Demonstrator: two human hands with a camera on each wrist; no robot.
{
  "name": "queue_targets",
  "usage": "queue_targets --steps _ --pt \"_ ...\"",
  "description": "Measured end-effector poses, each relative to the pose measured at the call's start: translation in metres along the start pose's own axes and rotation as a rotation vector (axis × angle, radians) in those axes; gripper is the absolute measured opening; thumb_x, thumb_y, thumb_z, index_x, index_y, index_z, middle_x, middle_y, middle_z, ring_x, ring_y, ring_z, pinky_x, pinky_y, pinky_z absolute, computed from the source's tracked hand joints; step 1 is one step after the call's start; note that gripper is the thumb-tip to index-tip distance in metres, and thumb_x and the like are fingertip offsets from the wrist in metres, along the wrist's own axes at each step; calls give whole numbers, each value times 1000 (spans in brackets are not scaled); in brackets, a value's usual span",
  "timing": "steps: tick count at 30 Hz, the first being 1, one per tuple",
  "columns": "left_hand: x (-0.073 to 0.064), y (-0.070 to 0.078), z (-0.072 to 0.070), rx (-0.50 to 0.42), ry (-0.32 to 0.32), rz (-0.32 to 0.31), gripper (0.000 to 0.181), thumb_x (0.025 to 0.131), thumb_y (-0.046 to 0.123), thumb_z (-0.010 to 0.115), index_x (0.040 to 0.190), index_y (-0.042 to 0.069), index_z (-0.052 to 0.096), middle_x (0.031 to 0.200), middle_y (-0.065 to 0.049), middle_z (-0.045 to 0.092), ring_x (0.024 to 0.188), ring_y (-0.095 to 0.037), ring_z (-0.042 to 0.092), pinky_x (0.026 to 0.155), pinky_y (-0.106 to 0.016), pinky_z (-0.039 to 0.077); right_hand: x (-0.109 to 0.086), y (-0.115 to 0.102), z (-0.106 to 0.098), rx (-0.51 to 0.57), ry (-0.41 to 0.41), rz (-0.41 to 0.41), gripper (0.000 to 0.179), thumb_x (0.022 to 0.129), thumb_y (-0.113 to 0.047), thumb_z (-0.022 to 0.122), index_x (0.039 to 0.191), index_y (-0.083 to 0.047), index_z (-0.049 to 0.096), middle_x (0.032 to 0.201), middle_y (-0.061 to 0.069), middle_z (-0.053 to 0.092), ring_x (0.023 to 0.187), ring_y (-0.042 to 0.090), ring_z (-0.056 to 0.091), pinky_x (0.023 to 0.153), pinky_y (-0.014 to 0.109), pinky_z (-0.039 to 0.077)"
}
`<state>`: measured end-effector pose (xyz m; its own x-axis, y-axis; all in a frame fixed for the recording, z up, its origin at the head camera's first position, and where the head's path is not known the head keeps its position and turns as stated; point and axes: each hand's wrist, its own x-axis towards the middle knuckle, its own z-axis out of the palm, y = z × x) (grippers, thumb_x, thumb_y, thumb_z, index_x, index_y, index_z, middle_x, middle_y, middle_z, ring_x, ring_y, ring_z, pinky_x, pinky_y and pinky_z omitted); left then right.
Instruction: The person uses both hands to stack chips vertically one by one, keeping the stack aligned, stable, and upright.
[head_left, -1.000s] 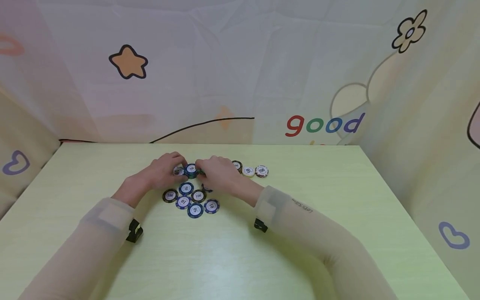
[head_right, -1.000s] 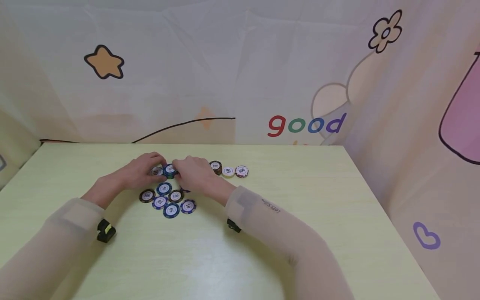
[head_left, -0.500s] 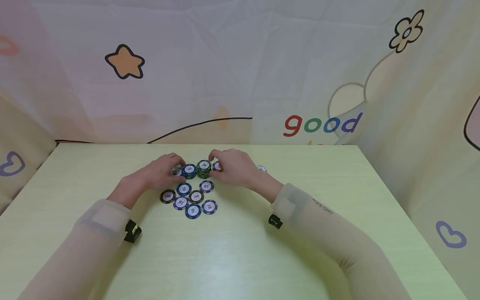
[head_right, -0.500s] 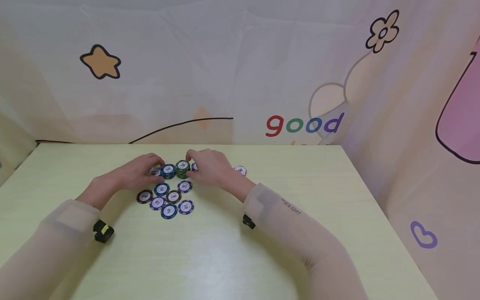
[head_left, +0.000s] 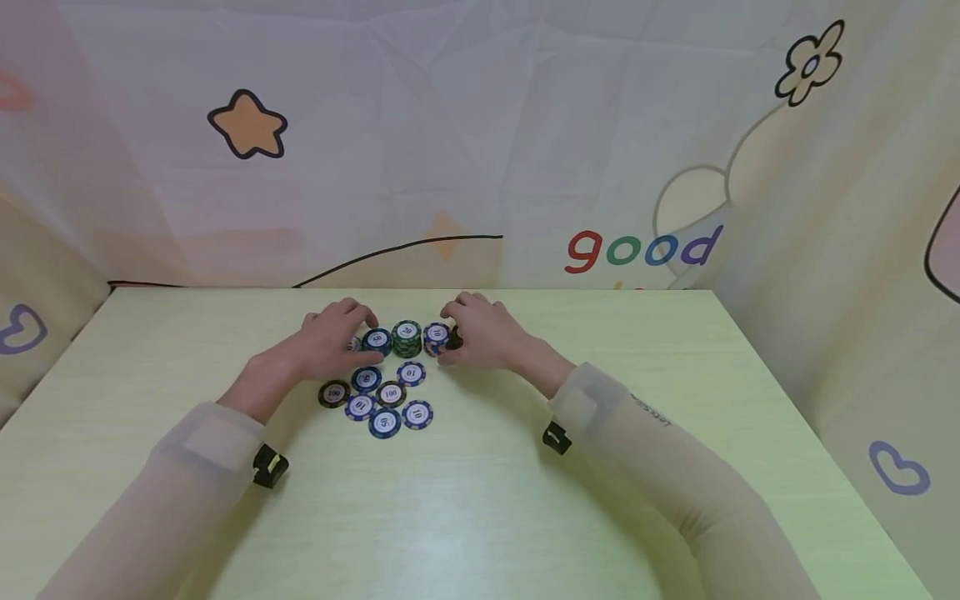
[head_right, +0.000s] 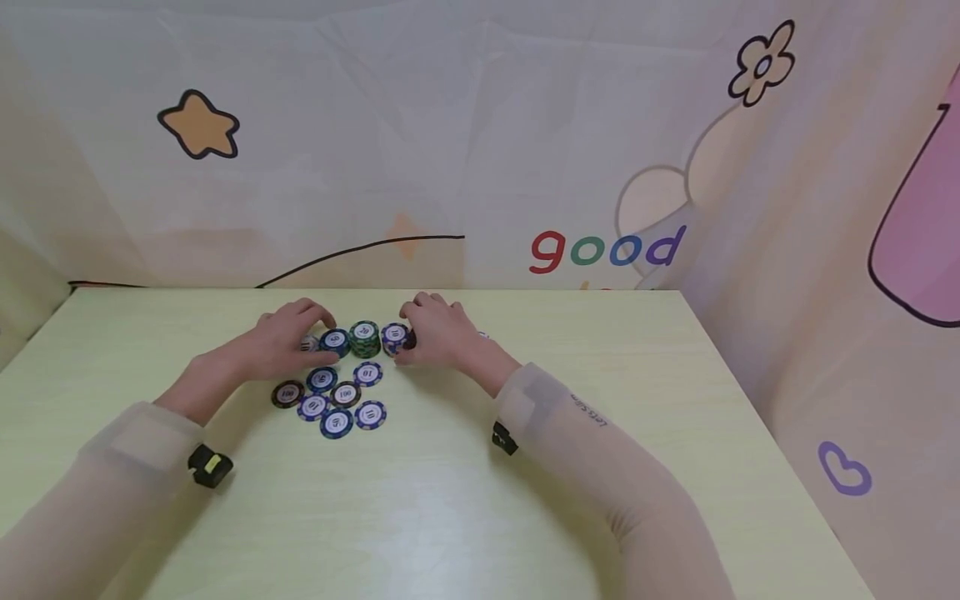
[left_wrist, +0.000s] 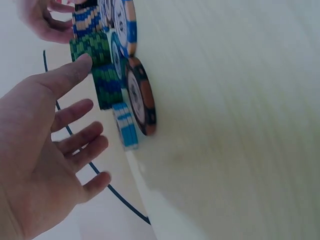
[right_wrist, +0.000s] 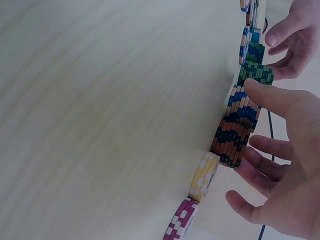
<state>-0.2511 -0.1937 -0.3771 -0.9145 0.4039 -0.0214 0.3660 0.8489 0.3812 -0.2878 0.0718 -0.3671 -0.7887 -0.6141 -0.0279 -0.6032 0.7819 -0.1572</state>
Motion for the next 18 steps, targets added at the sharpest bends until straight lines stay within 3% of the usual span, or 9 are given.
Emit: queue_targets --steps 3,7,12,15,18 --pt "-1 6 0 22 33 -3 40 95 35 75 118 5 61 129 -20 52 123 -41 44 104 -66 27 1 4 3 19 -27 6 65 89 -43 80 139 -6 59 137 11 57 124 28 53 98 53 46" --pt "-2 14 -1 55 51 22 26 93 32 77 99 10 65 108 -12 57 101 -33 51 94 -60 33 2 7 6 45 -38 0 60 90 -40 79 136 -6 61 133 11 58 121 28 55 97 52 47" --pt "-2 25 2 46 -1 67 20 94 28 77 86 13 67 83 -1 59 74 -20 53 80 -45 45 2 9 8 62 -50 0 57 91 -38 78 134 -5 61 130 11 59 120 27 55 96 52 48" --pt "-3 32 5 17 -38 98 18 94 26 78 86 12 68 79 1 59 71 -17 53 69 -36 47 2 10 10 74 -57 4 55 92 -39 77 133 -5 61 128 10 60 117 26 55 95 51 48" --pt "-7 41 8 -1 -75 138 17 93 27 79 87 14 70 81 3 60 74 -16 53 68 -32 47 2 10 11 82 -59 4 54 92 -39 77 132 -6 62 126 9 60 115 25 56 93 50 48"
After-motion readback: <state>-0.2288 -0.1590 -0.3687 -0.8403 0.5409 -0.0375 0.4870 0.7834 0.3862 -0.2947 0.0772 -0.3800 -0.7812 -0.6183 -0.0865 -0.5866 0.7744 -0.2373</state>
